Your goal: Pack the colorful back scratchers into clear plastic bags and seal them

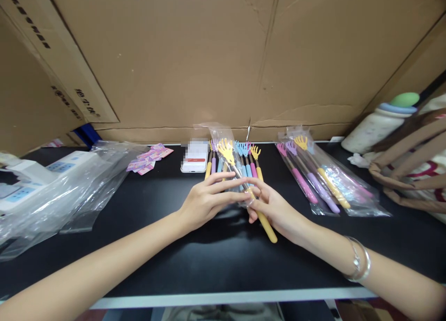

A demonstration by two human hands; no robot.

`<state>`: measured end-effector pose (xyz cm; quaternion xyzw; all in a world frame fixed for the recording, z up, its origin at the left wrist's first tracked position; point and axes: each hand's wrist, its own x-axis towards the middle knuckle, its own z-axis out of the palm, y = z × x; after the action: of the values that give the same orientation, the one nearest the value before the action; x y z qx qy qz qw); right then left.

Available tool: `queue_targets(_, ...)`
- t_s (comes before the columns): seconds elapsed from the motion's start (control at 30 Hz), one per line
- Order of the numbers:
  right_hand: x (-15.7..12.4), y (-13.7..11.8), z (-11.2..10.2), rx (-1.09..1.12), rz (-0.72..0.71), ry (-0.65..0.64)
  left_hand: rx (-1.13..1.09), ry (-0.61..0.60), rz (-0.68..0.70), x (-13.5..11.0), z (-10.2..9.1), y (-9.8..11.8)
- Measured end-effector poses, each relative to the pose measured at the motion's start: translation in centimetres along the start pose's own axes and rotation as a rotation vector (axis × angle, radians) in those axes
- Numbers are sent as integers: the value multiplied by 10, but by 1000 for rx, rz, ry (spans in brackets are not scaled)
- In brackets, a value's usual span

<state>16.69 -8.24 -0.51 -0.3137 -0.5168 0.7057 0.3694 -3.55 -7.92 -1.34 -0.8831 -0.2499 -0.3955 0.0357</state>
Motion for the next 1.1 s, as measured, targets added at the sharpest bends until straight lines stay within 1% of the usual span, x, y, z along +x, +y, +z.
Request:
queue_targets(0.1, -1, 1, -2, -13, -2, -9, -57, 10, 18, 0, 2, -2)
queue_targets(0.23, -1, 2, -4, -84, -1, -33, -134, -5, 44, 0, 3, -5)
queue_targets(0.33, -2, -1, -3, -118, -3, -62, -177, 0, 28, 0, 4, -7)
queue_targets(0.53, -2, -3, -4, -136, -17, -224, -278, 25, -91, 2, 1, -7)
queue_targets(0.67, -1, 1, -8, -107, 15, -360, -309, 58, -116, 4, 1, -8)
queue_targets(0.77, -1, 2, -9, -82, 47, -412, -316, 65, -115, 4, 2, -9)
queue_targets(0.93, -2, -2, -7, -57, 98, -414, -314, 72, -110, 4, 2, -9)
queue_targets(1.03, -2, -2, -6, -48, 105, -383, -313, 74, -117, 4, 1, -9)
queue_targets(1.1, -2, -1, -6, -42, 103, -341, -318, 62, -124, 3, 2, -9)
